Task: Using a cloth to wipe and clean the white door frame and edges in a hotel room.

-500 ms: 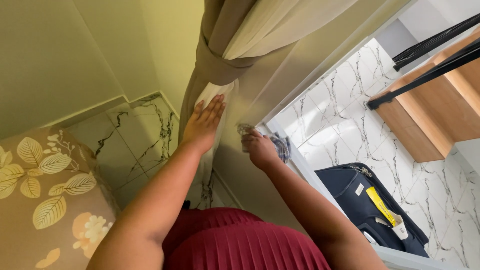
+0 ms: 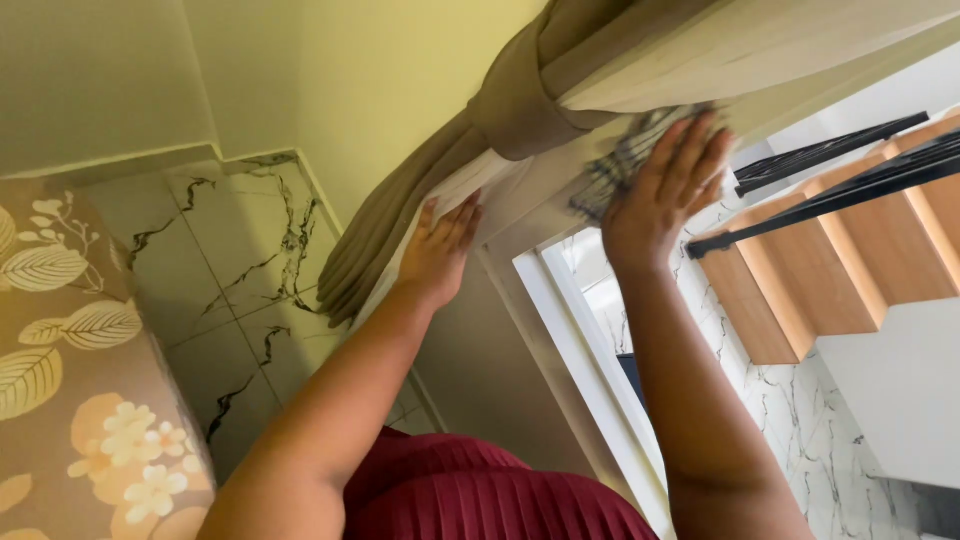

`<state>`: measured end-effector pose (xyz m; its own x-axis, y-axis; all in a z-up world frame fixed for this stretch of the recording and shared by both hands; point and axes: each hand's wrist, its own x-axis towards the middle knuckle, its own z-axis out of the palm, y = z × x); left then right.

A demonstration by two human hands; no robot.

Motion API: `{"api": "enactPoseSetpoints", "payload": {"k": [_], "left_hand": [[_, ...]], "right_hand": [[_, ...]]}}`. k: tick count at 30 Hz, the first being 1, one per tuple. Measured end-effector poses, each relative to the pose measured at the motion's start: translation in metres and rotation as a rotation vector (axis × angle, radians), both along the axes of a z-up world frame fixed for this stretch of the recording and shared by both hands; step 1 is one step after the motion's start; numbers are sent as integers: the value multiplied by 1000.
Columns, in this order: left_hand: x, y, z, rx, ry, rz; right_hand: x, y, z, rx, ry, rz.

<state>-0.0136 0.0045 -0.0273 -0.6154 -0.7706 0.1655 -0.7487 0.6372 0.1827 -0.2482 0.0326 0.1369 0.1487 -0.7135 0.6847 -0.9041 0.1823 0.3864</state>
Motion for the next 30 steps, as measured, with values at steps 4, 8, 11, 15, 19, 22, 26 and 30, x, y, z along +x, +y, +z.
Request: {"api": "enactPoseSetpoints", "payload": {"k": [4,8,11,15,19,22,26,30], "left_hand": [[-3,12,-16,41,97,10],[-1,27,-29,107,65,57],[4,37,-35,114,46,59],[11,49,-37,80,37,58],[0,48,-42,68,132,50],[-4,48,-37,99,177,49],[-11,45,-35,136,219,44],[-20,39,-41,173,224,52]], "right_hand": [[14,13,-85,400,-36,-156],[52,37,-120,614,-59,-164],[58,50,-135,684,-320,88],[63,46,-97,698,-717,-124],[44,40,32,85,-708,335],[32,19,98,-328,-323,520],[6,-5,69,-217,-21,243],[5,8,-16,47,-91,58]]}}
